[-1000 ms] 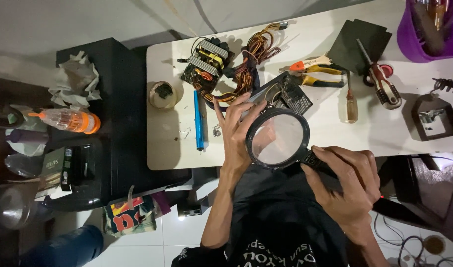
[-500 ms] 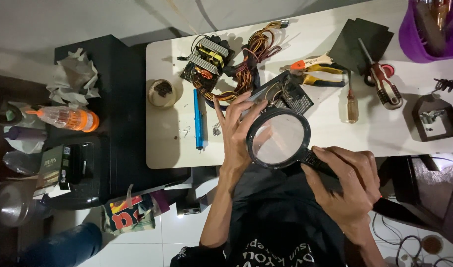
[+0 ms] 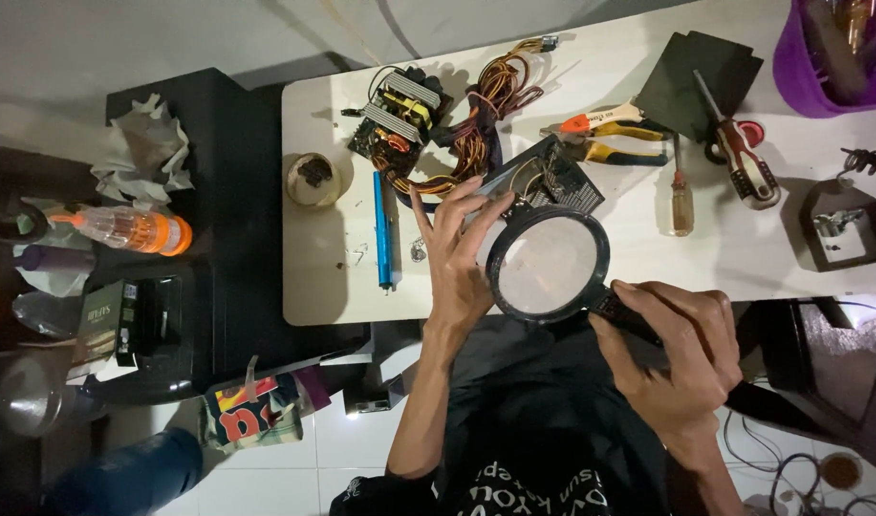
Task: Repairing an electronic device by soldering and desoldering components on a circuit board using various tools.
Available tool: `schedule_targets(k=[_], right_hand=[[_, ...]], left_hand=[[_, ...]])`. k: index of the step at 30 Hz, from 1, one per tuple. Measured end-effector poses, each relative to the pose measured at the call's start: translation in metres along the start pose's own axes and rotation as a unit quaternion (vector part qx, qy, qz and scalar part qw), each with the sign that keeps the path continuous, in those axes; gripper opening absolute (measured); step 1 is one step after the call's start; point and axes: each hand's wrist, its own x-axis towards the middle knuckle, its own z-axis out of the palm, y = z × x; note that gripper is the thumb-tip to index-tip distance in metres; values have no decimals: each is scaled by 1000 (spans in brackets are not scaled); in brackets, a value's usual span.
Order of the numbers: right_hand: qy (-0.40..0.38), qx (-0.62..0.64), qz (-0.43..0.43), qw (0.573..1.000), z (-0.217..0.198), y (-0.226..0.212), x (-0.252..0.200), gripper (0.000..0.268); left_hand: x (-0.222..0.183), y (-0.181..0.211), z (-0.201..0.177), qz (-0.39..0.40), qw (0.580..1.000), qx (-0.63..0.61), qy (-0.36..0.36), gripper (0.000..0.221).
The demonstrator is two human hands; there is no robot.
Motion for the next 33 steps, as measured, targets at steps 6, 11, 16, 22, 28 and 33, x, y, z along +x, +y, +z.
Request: schedule_targets(k=[6,11,16,22,28,33], right_hand=[[14,2,9,1000,-1,8,-1,39],[58,-18,52,997,0,34,-7,39],[59,-29,69,995,-5,52,-10,35],[34,-48,76,995,-1,74,-22,33],[27,-35,86,995,8,79,-29,33],[25,-28,99,994,11,82,-31,34]], left_hand=[[-1,-1,2,1,1000,-4,5,79],[1,7,1,-13,1000,-10,23,63],[9,17,-4,6,999,-1,38,55],[5,11,0,17,999,-4,46,53],[7,16,-4,9,999,-5,36,56],[9,22,-7,8,1000,19,12,59]])
